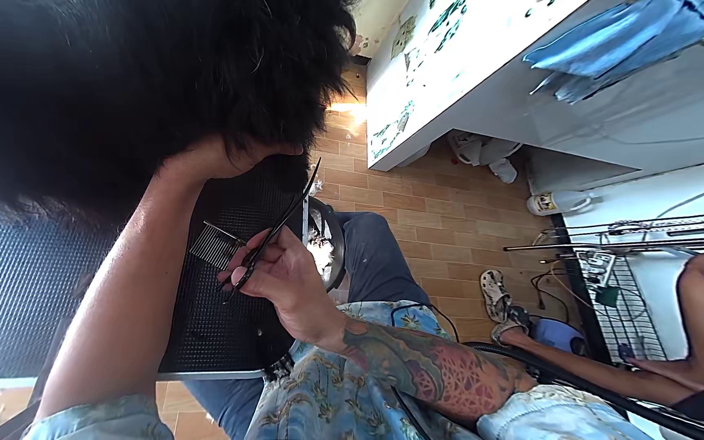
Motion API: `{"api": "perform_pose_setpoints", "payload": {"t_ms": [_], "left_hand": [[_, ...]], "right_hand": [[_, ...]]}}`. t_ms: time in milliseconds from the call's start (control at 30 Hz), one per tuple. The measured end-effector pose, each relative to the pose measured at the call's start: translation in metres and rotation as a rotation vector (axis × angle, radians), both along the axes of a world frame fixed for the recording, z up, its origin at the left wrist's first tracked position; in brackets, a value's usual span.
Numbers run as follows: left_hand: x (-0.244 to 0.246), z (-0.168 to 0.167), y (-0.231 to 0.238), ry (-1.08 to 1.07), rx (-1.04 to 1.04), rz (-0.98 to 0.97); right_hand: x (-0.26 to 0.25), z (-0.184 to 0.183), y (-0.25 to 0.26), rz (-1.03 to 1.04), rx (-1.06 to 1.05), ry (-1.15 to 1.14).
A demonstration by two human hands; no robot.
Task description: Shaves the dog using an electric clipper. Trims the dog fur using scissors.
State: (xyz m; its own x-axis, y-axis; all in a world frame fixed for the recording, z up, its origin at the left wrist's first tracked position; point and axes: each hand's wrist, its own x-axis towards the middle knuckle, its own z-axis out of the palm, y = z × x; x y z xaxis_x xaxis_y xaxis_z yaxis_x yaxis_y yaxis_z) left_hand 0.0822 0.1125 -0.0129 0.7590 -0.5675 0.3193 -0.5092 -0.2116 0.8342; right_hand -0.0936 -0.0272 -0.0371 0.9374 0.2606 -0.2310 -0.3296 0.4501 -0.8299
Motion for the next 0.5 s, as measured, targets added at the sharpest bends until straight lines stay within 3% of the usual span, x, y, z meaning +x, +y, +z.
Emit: {"api": "perform_pose_setpoints", "payload": {"t_ms": [167,367,500], "left_hand": [[0.0017,-0.0041,0.0011,-0.004,-0.004,-0.006],[0.0017,-0.0035,0.0016,-0.016,-0.020,-0.017],[0.0018,-0.0040,0.0019,-0.043,-0.006,-0.022]], "right_hand": [[-0.0007,0.0025,-0.0004,0.009,-0.127,-0.012],[-0.0015,-0.0028,-0.0035,0.016,-0.002,-0.030],[-0.0014,0.0015,-0.0034,0.017,-0.130,-0.057]]}}
